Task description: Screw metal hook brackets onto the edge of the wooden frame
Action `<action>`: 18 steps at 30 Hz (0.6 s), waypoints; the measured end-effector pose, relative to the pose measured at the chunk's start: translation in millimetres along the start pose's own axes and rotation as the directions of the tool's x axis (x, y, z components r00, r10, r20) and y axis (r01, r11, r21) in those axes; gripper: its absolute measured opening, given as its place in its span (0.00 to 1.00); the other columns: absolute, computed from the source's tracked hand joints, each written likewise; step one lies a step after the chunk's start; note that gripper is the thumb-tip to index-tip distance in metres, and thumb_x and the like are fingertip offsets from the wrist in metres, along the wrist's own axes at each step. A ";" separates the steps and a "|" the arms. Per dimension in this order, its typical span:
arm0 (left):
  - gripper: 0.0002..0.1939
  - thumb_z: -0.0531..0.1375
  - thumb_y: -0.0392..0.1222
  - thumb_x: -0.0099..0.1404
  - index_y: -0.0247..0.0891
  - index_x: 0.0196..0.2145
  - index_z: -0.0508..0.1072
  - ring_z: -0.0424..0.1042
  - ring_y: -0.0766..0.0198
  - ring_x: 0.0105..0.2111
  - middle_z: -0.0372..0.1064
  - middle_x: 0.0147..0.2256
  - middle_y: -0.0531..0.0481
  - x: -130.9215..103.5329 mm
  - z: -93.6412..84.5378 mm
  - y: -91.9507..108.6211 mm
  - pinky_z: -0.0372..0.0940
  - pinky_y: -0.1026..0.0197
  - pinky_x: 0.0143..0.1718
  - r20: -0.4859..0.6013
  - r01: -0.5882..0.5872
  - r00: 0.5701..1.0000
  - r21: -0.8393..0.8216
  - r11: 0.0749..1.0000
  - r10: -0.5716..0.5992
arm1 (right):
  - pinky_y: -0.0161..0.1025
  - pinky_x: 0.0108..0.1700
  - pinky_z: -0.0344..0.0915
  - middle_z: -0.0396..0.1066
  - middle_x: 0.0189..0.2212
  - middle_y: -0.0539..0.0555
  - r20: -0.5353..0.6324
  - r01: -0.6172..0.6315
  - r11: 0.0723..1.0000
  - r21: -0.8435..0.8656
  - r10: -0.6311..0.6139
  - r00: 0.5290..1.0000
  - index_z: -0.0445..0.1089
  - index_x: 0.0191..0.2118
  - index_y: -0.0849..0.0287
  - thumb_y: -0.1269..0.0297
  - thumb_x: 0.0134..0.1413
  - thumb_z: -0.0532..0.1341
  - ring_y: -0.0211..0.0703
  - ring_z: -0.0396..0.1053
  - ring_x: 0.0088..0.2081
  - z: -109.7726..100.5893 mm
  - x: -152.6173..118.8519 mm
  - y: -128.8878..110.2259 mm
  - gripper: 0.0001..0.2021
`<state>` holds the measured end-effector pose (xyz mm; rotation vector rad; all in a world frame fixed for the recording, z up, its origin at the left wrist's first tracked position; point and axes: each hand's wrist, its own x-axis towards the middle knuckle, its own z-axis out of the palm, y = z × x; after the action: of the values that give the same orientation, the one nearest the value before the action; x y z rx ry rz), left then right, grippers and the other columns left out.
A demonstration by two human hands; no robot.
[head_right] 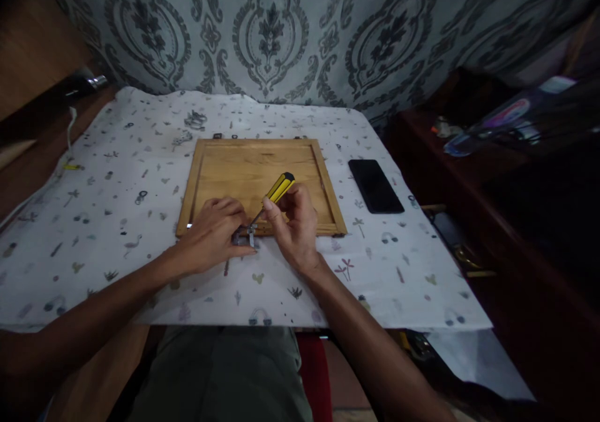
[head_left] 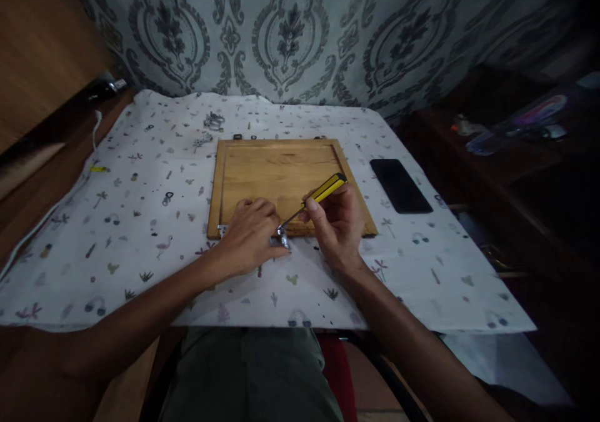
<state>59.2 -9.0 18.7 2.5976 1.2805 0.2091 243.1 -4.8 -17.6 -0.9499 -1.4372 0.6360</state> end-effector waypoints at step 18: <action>0.22 0.72 0.57 0.64 0.34 0.42 0.77 0.69 0.47 0.52 0.74 0.45 0.43 -0.4 5.3 -3.2 0.60 0.48 0.54 -0.020 -0.019 1.000 0.006 1.000 0.019 | 0.38 0.25 0.73 0.71 0.29 0.43 0.153 -0.135 0.984 0.120 0.116 0.982 0.67 0.53 0.46 0.53 0.58 0.72 0.36 0.72 0.22 1.5 15.5 -21.5 0.21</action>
<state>57.8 -8.2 12.7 2.6196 1.2649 0.2353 239.0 -2.4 8.5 -0.9115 -1.4522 0.8972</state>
